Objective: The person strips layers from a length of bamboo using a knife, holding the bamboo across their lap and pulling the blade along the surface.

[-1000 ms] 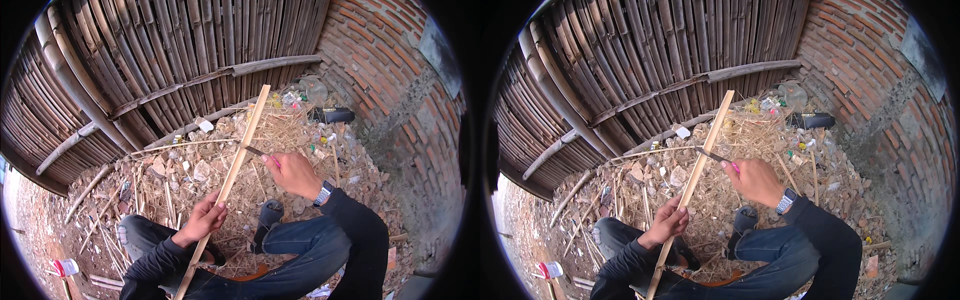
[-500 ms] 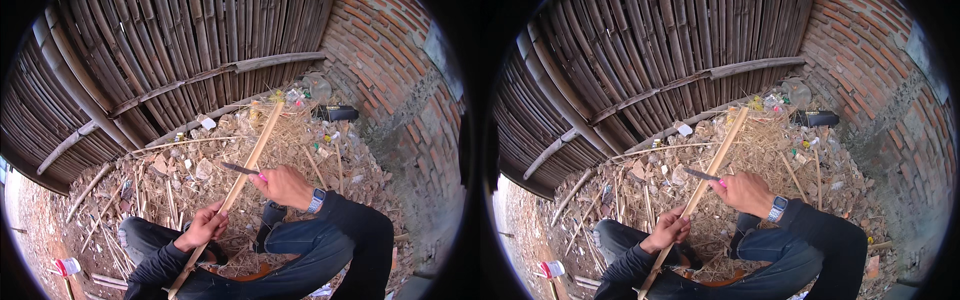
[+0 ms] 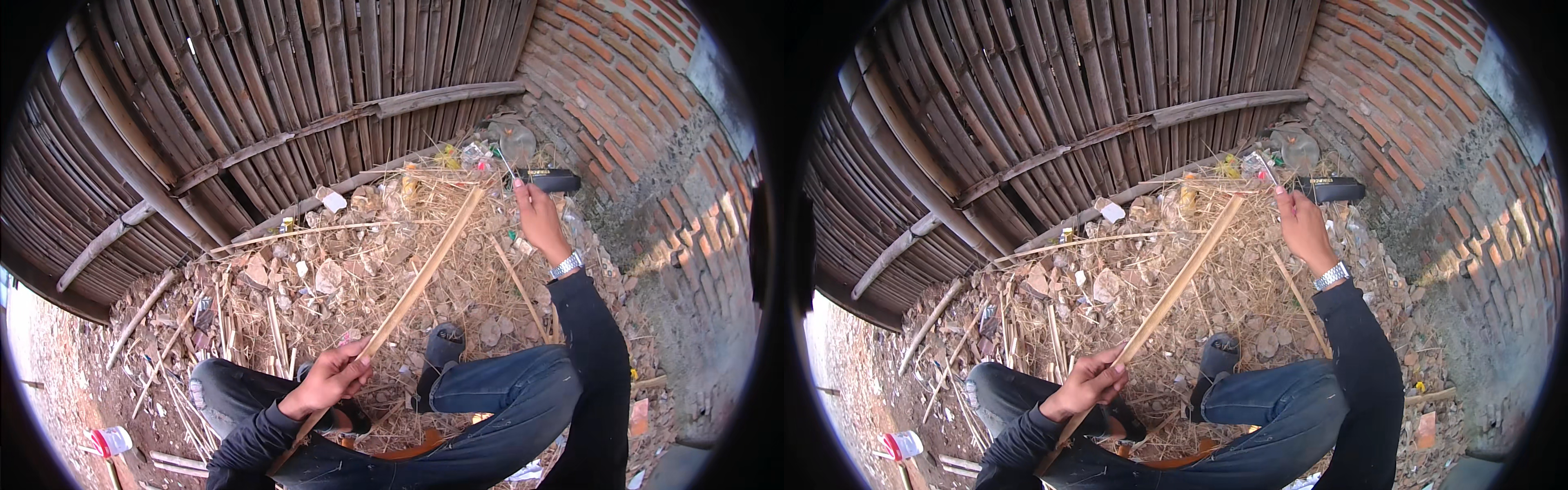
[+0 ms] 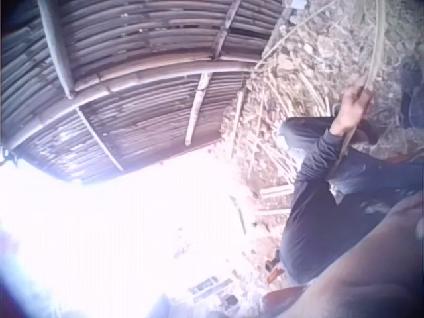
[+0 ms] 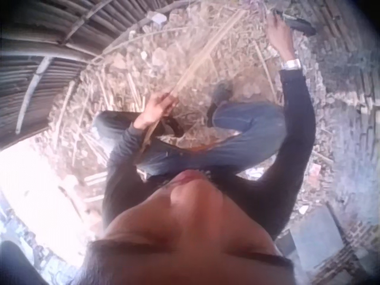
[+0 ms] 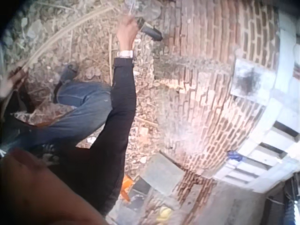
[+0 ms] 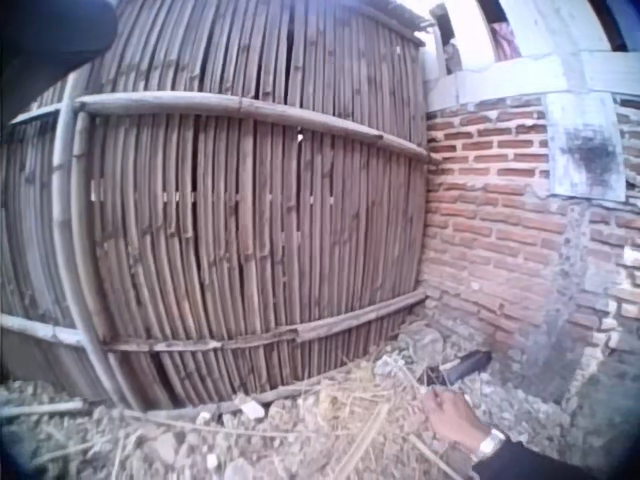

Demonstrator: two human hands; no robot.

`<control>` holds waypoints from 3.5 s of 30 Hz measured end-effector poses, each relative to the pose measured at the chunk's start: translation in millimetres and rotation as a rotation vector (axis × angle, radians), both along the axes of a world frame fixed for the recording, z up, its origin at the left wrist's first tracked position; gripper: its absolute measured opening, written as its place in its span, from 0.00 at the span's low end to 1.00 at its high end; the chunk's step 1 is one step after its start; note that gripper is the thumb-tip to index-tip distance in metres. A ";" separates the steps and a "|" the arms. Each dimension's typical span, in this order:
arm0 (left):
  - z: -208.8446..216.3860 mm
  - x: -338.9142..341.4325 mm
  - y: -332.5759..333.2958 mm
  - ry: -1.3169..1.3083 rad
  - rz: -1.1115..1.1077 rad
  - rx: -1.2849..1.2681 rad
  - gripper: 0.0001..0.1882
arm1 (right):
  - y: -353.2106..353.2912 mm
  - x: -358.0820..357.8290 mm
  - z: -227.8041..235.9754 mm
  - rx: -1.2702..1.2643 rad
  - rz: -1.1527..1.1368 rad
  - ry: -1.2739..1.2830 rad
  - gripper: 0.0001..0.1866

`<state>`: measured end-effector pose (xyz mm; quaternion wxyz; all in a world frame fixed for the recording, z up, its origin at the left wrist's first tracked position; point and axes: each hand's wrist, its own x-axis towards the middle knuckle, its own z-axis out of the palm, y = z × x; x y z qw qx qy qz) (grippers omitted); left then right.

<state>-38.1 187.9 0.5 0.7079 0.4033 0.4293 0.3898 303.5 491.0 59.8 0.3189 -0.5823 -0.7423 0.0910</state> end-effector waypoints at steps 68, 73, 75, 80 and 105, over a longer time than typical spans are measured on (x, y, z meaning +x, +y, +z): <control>-13.2 0.5 -14.4 -0.056 -0.353 0.031 0.29 | -41.1 -67.2 23.5 -0.288 0.267 0.873 0.09; -14.1 6.6 -23.5 -0.242 -0.269 -0.009 0.24 | -24.2 -19.9 41.2 -0.351 0.103 0.851 0.14; -7.8 5.7 -21.3 -0.202 -0.215 0.004 0.23 | -21.9 -16.8 38.4 -0.139 0.100 0.660 0.17; 5.3 2.8 -13.2 -0.250 -0.105 -0.014 0.24 | -28.2 -17.1 31.3 0.122 0.104 0.345 0.28; 7.3 -7.0 -0.7 -1.057 0.022 -0.403 0.26 | -115.0 -109.1 13.7 -0.167 0.514 0.165 0.28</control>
